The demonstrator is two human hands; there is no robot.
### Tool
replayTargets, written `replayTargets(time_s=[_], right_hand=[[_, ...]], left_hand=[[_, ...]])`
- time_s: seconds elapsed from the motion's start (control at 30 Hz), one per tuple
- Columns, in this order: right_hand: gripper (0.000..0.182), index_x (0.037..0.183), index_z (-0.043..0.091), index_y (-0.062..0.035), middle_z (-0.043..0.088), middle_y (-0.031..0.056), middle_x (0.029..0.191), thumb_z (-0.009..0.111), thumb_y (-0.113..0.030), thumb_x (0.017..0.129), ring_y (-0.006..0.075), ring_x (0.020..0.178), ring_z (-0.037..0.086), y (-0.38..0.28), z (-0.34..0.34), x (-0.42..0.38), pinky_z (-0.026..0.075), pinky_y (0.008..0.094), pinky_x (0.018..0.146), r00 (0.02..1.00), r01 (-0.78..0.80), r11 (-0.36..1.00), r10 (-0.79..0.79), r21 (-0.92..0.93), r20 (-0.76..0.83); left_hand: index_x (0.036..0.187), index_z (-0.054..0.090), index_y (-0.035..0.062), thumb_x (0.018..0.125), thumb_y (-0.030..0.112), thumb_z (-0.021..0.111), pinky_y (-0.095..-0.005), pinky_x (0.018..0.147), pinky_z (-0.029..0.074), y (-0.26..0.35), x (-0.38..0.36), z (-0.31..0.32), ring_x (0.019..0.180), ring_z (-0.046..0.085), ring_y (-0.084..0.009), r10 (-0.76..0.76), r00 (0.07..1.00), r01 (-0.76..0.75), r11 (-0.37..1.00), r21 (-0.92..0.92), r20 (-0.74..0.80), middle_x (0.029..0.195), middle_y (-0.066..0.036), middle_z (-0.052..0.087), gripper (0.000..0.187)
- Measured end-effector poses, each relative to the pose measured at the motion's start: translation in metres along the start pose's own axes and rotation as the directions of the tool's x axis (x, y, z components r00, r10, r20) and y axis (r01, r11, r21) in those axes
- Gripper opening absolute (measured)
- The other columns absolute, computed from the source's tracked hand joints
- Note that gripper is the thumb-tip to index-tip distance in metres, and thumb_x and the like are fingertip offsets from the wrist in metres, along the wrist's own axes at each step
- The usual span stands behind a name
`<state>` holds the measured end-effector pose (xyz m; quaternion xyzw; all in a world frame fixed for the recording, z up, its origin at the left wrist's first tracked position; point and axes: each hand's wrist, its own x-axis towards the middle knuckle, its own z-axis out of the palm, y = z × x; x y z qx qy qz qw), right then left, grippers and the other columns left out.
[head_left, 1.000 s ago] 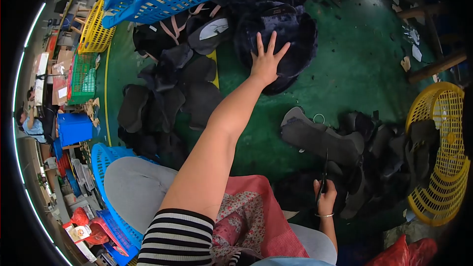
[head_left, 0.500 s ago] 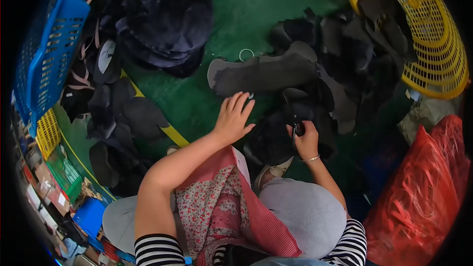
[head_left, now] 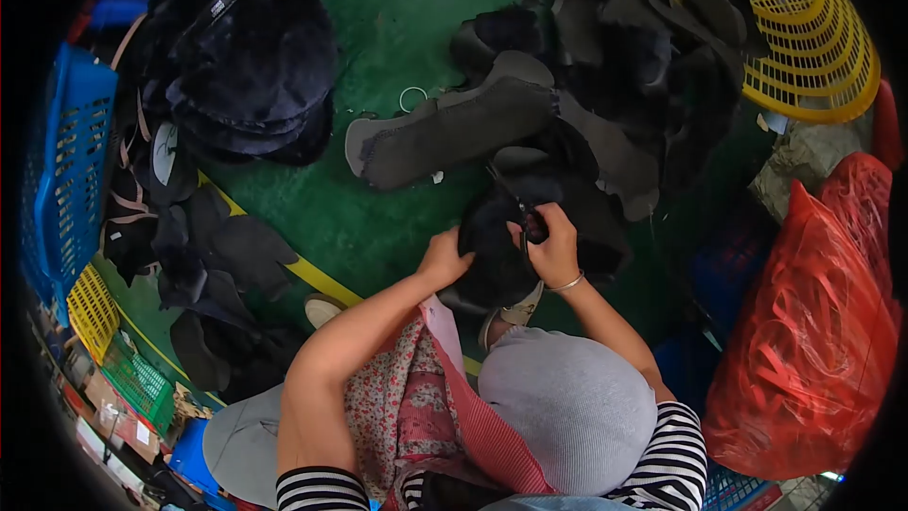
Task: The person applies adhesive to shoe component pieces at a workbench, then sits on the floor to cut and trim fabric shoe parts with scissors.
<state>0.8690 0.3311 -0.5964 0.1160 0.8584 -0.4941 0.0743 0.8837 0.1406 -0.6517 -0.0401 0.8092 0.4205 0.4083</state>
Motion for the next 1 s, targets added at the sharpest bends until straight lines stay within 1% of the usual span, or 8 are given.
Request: replayTargets(time_s=[0.07,0.17,0.37,0.5,0.57,0.67,0.8,1.0], right_hand=[[0.032,0.085,0.053,0.0004,0.055,0.0107,0.075,0.078,-0.011,0.067,0.0217,0.063,0.056,-0.001,-0.002,0.003,0.045,0.0288,0.058,0.999,-0.003,1.0,0.002,0.011,0.049],[0.036,0.097,0.054,0.0022,0.059,0.0165,0.089,0.075,-0.013,0.071,0.0402,0.079,0.057,0.019,-0.005,0.031,0.049,0.0391,0.068,0.949,0.299,0.92,-0.315,-0.253,-0.028],[0.033,0.092,0.06,0.0019,0.062,0.0161,0.083,0.076,-0.017,0.07,0.0329,0.069,0.059,0.028,-0.014,0.087,0.048,0.0376,0.064,0.925,0.213,0.949,-0.272,-0.231,-0.264],[0.032,0.081,0.057,0.0036,0.057,0.0137,0.069,0.076,-0.019,0.071,0.0241,0.057,0.056,-0.006,-0.034,0.076,0.045,0.0311,0.053,0.989,0.089,0.987,-0.104,-0.134,-0.104],[0.031,0.077,0.055,0.0028,0.055,0.0135,0.068,0.076,-0.02,0.071,0.0246,0.056,0.056,-0.006,-0.034,0.06,0.045,0.0325,0.053,0.999,0.043,0.99,-0.045,-0.131,-0.008],[0.033,0.08,0.056,0.001,0.055,0.0122,0.07,0.077,-0.022,0.069,0.0248,0.057,0.056,0.008,-0.028,0.03,0.046,0.0331,0.053,0.998,0.047,0.986,-0.038,-0.162,0.055],[0.033,0.082,0.055,-0.0009,0.054,0.0092,0.069,0.08,-0.017,0.067,0.0175,0.056,0.054,-0.017,-0.034,0.002,0.045,0.028,0.052,0.992,0.129,0.991,-0.129,-0.04,0.001],[0.02,0.076,0.046,-0.0027,0.057,0.0006,0.069,0.065,-0.006,0.082,0.0097,0.054,0.051,0.001,-0.102,0.052,0.044,0.0207,0.053,0.863,0.004,1.0,-0.013,-0.017,-0.506]], left_hand=[[0.102,0.057,-0.0063,0.067,0.01,0.069,-0.0404,0.083,0.047,-0.021,-0.003,-0.03,0.096,0.058,-0.0384,0.135,0.984,-0.124,0.987,0.101,-0.119,0.1,-0.023,0.06,0.041],[0.091,0.054,0.0,0.065,-0.009,0.058,-0.0286,0.06,0.043,-0.022,-0.009,-0.117,0.068,0.053,-0.0191,0.24,0.95,-0.213,0.966,0.145,-0.199,0.079,-0.011,0.053,0.027],[0.095,0.049,0.0018,0.068,-0.013,0.052,-0.031,0.068,0.043,0.019,-0.001,-0.211,0.075,0.05,-0.0272,0.407,0.835,-0.219,0.864,0.454,-0.371,0.087,-0.013,0.046,0.031],[0.105,0.049,0.0009,0.072,-0.004,0.06,-0.0401,0.08,0.043,0.034,0.014,-0.21,0.095,0.052,-0.0333,0.476,0.707,-0.191,0.841,0.506,-0.523,0.102,-0.016,0.05,0.035],[0.108,0.05,0.0004,0.071,0.002,0.064,-0.0421,0.087,0.04,0.06,0.0,-0.185,0.105,0.049,-0.0327,0.797,0.529,-0.259,0.479,0.839,-0.291,0.109,-0.016,0.05,0.04],[0.112,0.05,0.0015,0.066,0.01,0.071,-0.0413,0.095,0.036,0.053,0.001,-0.129,0.112,0.046,-0.0321,0.712,0.695,-0.564,0.449,0.693,0.104,0.114,-0.015,0.05,0.051],[0.136,0.033,0.0136,0.059,0.027,0.08,-0.0607,0.101,0.025,0.044,0.022,-0.071,0.126,0.027,-0.0412,0.455,0.881,-0.386,0.535,0.751,0.129,0.135,-0.017,0.03,0.091],[0.139,0.03,0.0202,0.064,0.038,0.078,-0.0655,0.102,0.016,0.027,0.029,-0.026,0.13,0.022,-0.0403,0.208,0.927,-0.373,0.443,0.816,0.311,0.141,-0.011,0.025,0.091]])
